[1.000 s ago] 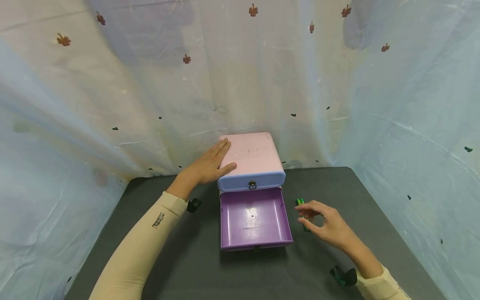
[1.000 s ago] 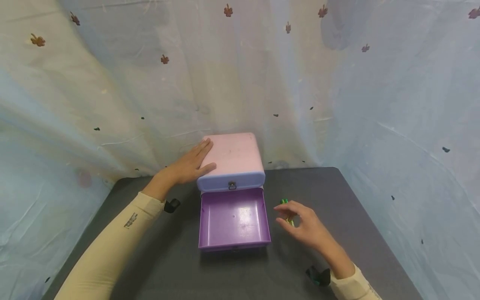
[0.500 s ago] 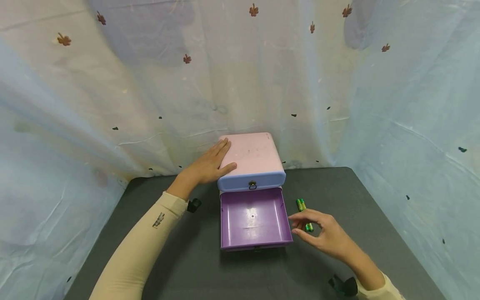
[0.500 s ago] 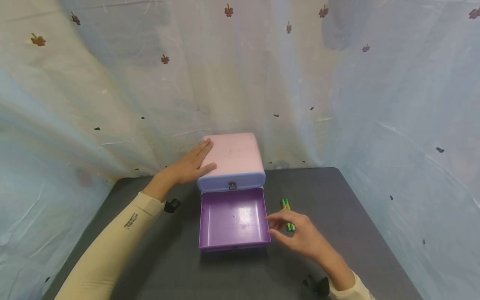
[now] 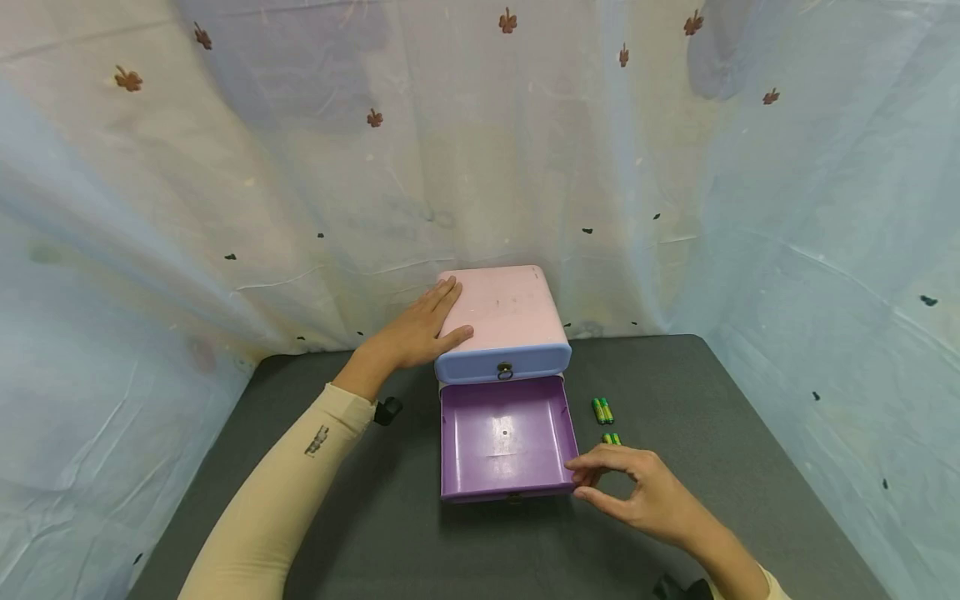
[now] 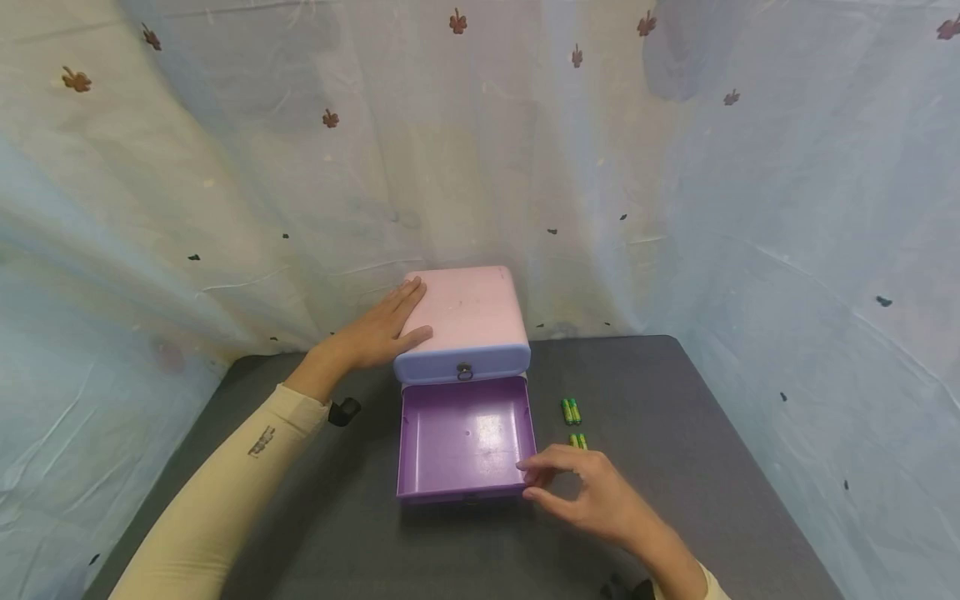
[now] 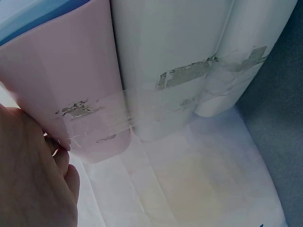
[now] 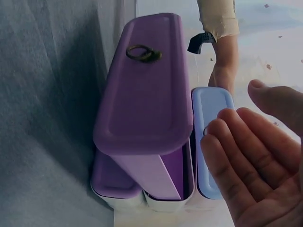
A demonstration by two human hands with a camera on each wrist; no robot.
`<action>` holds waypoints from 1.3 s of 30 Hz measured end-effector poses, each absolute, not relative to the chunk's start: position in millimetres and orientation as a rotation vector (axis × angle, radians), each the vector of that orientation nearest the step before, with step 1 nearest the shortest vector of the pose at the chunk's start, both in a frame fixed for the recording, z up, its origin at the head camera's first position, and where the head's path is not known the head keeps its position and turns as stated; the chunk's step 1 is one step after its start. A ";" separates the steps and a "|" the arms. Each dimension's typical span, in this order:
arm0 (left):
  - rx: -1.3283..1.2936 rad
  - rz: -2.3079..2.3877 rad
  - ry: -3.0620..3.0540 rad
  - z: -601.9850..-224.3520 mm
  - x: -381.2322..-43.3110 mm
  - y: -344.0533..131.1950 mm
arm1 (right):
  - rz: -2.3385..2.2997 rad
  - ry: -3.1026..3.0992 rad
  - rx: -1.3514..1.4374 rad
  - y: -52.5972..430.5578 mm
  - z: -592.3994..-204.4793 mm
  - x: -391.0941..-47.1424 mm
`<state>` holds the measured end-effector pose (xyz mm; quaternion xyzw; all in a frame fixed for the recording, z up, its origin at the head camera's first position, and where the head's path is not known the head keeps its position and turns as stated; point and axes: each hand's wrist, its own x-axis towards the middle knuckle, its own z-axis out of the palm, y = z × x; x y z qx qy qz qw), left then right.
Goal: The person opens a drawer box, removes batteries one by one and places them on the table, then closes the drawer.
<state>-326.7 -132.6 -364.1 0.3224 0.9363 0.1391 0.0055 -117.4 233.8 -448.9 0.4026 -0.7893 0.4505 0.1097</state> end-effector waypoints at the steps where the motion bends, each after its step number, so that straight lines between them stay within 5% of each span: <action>1: 1.013 0.434 2.935 -364.5 -326.9 -132.4 | 1.333 -2.320 1.195 233.1 -449.5 -116.6; 22: 1.024 0.411 2.939 -364.2 -326.3 -133.0 | 1.399 -2.264 1.388 212.5 -483.8 -100.2; 39: 1.005 0.416 2.930 -365.1 -328.2 -133.5 | 1.566 -2.367 1.283 201.6 -514.1 -99.7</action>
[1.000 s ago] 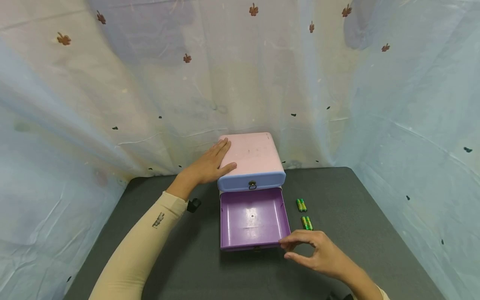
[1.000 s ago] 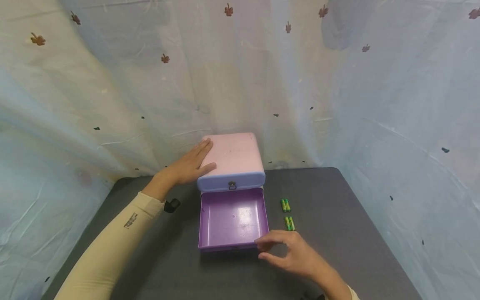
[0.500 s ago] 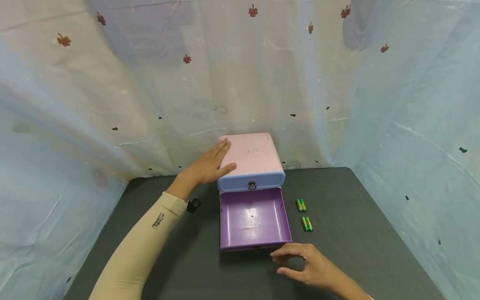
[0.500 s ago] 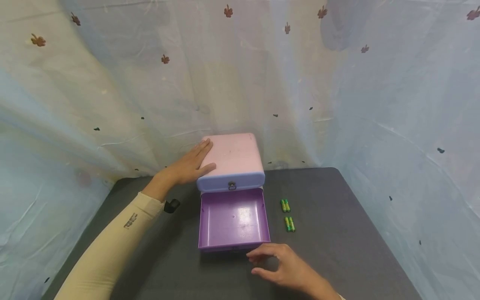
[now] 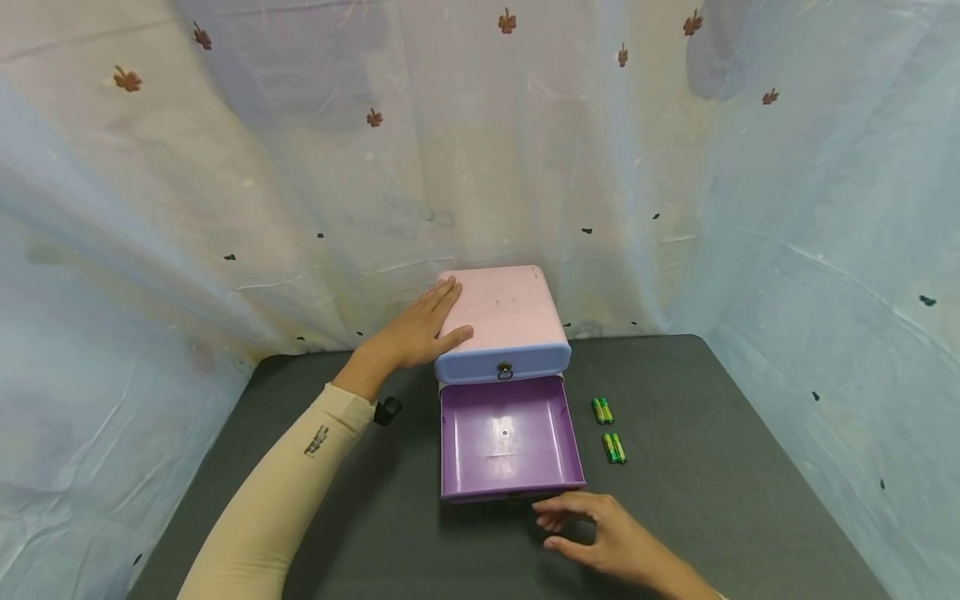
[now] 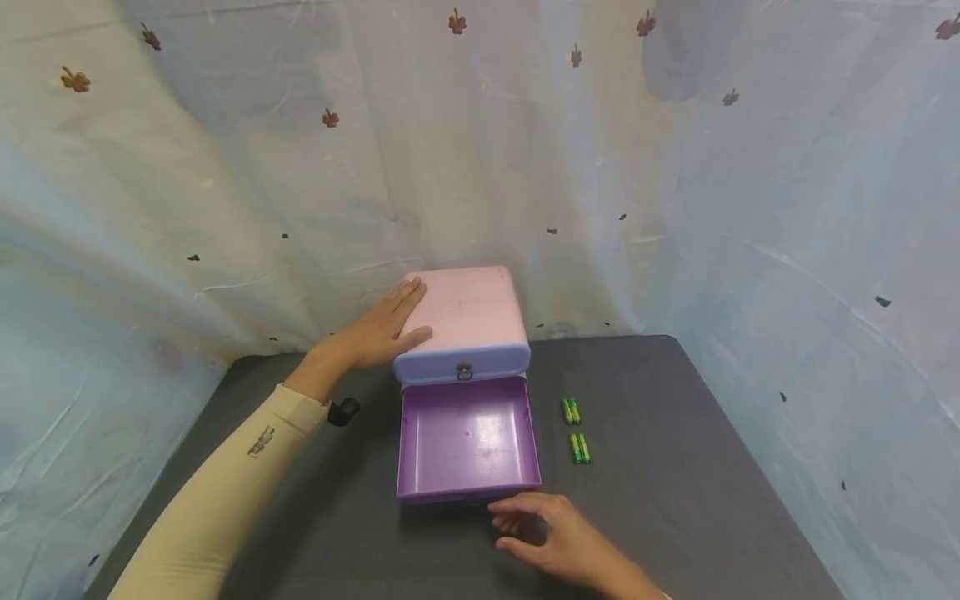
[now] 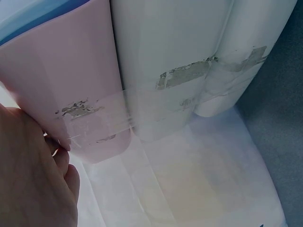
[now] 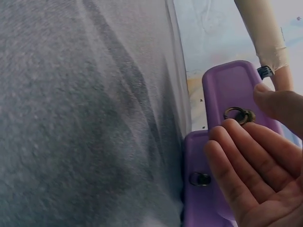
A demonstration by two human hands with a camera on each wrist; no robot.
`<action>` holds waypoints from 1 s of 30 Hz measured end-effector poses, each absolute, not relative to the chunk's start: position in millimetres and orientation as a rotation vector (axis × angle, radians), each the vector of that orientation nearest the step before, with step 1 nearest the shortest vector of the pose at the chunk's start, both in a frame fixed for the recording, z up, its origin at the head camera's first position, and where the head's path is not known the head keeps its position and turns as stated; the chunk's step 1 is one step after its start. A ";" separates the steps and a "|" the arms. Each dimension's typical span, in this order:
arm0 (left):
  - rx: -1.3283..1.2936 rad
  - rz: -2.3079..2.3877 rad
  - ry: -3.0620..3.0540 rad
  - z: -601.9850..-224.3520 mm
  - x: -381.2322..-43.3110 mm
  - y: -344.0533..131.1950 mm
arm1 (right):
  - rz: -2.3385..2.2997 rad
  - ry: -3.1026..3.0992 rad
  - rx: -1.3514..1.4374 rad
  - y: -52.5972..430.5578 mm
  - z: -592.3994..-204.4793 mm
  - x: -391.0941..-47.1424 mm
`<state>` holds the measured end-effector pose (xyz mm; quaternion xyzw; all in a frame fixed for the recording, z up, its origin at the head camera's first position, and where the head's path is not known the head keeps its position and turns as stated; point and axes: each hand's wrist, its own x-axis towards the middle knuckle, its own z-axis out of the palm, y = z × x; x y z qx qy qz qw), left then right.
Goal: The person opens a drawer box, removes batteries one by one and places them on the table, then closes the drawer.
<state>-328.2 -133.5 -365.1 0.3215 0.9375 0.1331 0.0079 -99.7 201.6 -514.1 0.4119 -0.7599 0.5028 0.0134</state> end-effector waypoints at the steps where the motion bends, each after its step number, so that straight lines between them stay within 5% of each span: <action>1: 1.004 0.416 2.931 -365.2 -328.3 -133.5 | 1.586 -2.383 1.272 201.1 -515.2 -99.7; 30: 0.997 0.432 2.929 -365.2 -327.4 -134.0 | 1.724 -2.374 1.186 179.3 -529.1 -103.4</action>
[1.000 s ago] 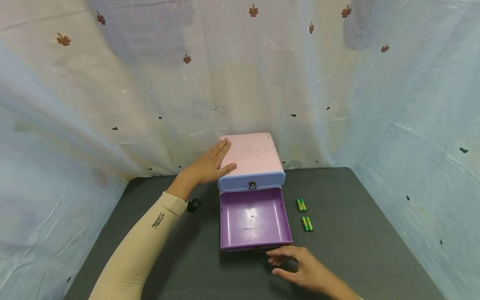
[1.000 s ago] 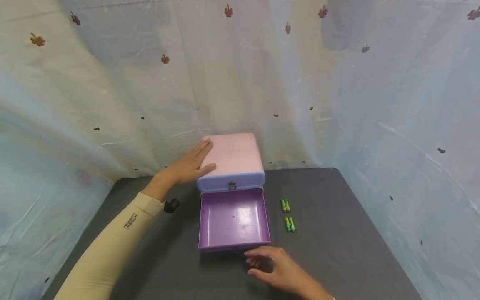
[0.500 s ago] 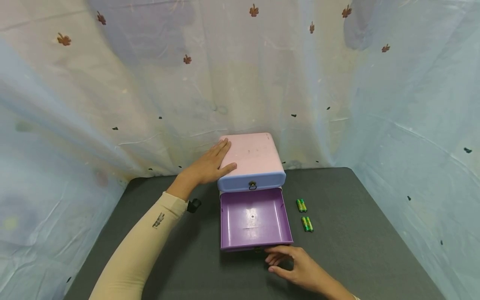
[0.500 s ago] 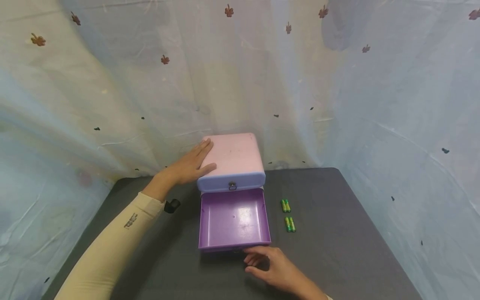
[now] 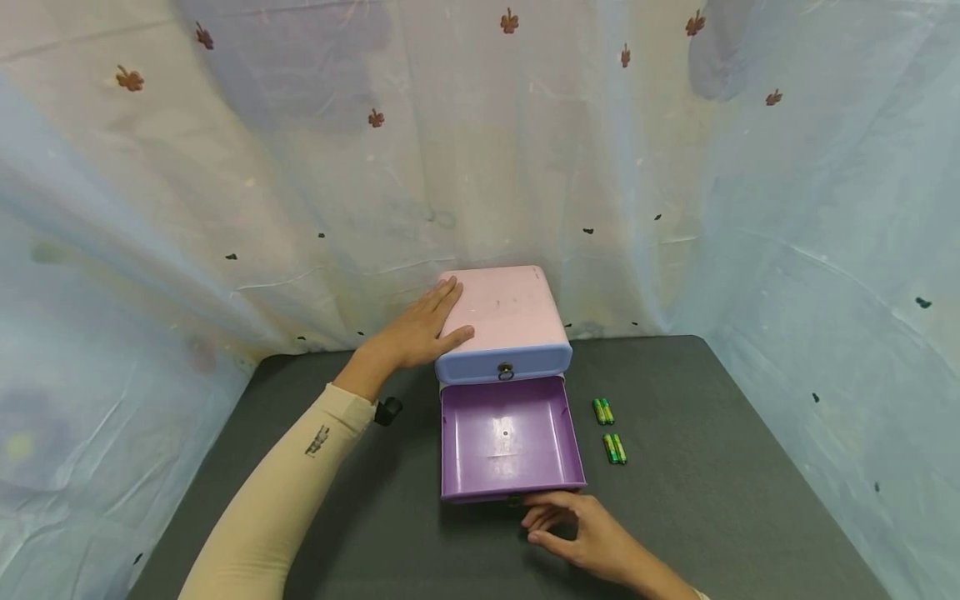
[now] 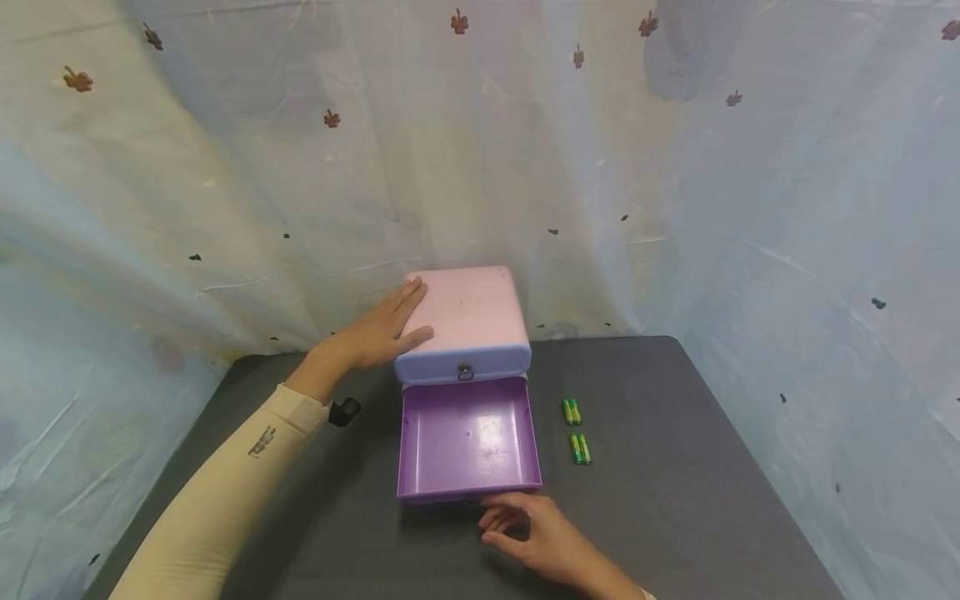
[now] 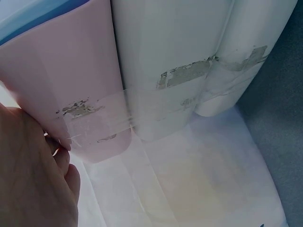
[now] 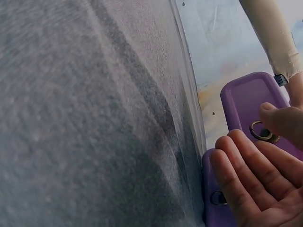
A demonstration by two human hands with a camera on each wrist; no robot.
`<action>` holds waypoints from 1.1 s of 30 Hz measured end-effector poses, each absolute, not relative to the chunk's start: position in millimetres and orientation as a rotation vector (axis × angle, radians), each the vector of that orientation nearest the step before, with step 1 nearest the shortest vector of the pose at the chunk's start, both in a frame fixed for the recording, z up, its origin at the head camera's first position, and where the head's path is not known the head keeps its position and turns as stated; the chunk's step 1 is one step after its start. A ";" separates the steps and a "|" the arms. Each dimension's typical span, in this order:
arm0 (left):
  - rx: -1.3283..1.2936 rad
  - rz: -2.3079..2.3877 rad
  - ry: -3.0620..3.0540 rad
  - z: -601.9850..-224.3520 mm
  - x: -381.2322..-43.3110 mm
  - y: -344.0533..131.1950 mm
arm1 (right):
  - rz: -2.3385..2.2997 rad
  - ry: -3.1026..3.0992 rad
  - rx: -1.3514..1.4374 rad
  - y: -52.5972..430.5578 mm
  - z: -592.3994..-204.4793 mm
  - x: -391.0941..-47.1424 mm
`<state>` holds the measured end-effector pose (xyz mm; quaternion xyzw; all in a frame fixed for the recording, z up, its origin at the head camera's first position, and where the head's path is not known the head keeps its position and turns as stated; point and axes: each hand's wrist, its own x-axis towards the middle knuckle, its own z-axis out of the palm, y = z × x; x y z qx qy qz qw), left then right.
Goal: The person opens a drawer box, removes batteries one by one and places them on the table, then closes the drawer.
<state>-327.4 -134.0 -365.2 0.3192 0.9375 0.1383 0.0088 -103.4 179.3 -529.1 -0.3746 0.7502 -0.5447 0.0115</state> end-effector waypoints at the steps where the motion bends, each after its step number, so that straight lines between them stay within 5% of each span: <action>1: 0.997 0.429 2.927 -365.0 -327.5 -133.8 | -1.706 2.335 -1.161 178.9 -529.2 -103.1; 33: 1.001 0.445 2.923 -364.8 -326.6 -133.5 | -2.066 1.982 -0.759 160.1 -538.8 -96.7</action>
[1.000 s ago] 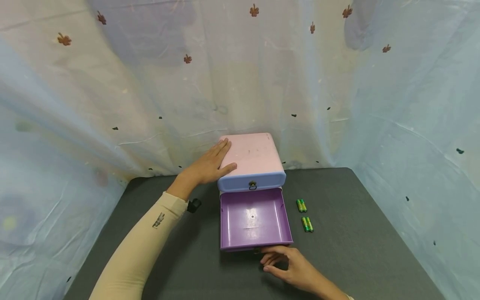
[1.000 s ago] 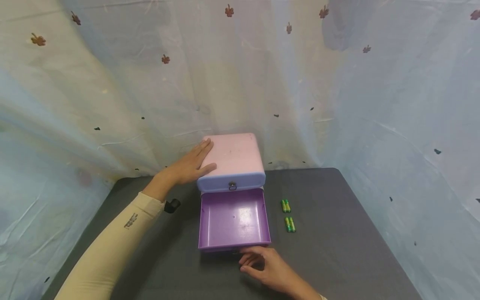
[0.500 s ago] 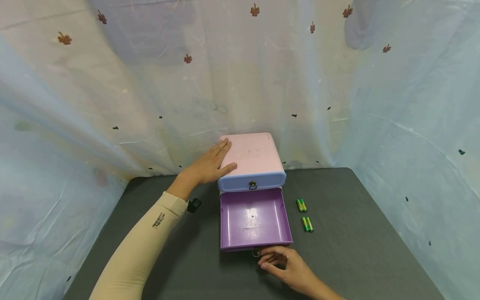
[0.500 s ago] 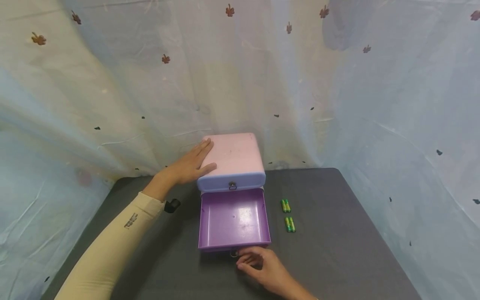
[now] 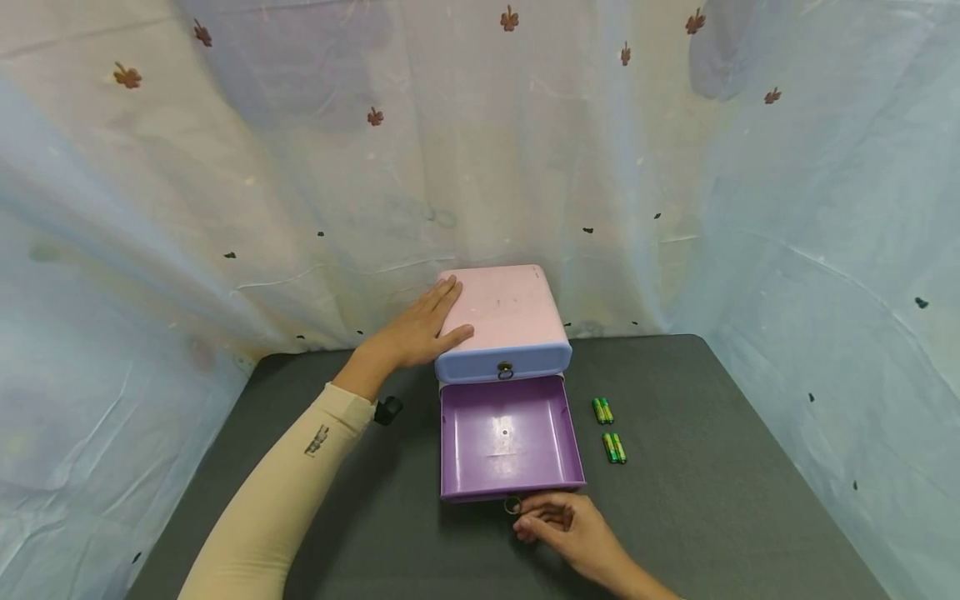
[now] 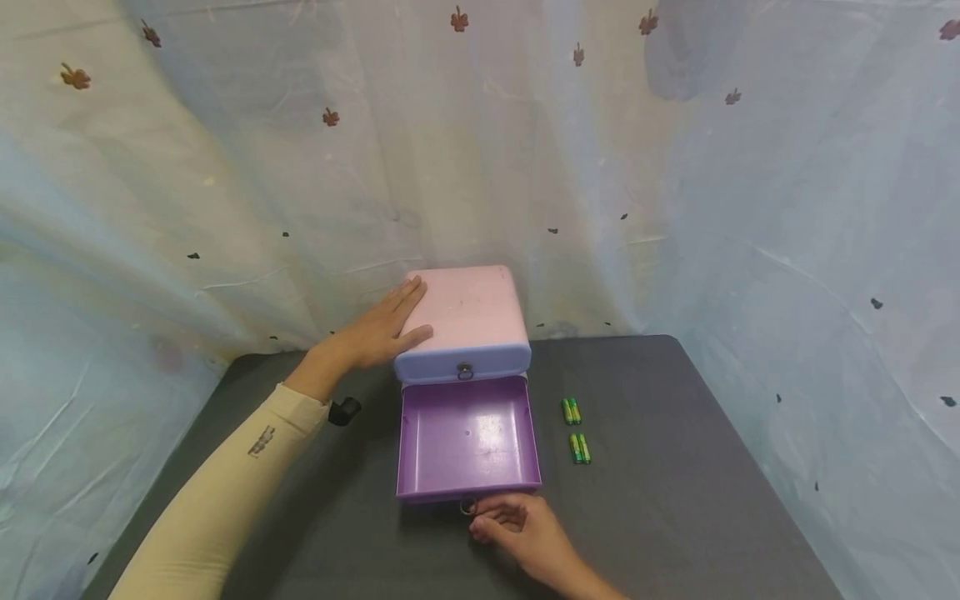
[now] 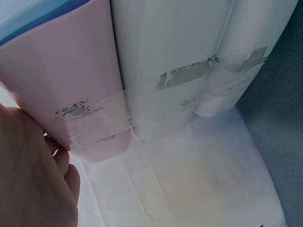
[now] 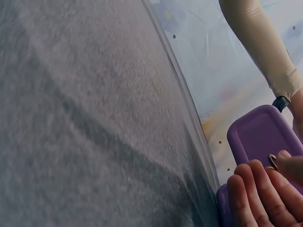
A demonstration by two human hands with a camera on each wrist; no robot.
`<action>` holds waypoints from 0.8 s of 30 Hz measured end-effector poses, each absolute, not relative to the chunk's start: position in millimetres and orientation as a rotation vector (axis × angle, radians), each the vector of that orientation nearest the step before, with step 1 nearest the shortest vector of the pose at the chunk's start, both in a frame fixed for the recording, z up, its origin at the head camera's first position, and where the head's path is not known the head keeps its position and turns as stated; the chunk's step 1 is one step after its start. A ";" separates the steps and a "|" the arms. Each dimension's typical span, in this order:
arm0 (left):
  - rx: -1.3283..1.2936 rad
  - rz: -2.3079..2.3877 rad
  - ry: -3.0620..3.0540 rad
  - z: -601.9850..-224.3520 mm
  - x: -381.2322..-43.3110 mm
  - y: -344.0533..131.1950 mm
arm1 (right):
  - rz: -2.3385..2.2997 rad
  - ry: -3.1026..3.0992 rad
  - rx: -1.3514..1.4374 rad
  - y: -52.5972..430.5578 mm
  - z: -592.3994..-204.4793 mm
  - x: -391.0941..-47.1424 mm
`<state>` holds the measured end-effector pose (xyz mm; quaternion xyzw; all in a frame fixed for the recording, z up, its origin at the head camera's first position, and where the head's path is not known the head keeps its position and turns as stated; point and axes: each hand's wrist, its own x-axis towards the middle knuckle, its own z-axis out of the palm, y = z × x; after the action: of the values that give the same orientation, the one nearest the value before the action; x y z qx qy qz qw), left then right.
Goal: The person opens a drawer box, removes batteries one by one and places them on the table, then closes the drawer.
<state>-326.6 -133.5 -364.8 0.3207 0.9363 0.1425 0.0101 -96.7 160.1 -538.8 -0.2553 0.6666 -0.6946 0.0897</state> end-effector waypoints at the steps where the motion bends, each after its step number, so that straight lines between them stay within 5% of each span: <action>1: 1.003 0.448 2.921 -364.3 -326.2 -133.5 | -2.069 1.991 -0.747 159.5 -538.7 -96.8; 24: 1.013 0.430 2.913 -364.6 -328.1 -133.7 | -2.131 2.079 -0.583 150.0 -535.0 -95.4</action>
<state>-328.1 -133.7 -364.6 0.3252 0.9354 0.1382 0.0141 -95.4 150.0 -535.0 -0.1919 0.6843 -0.7014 0.0536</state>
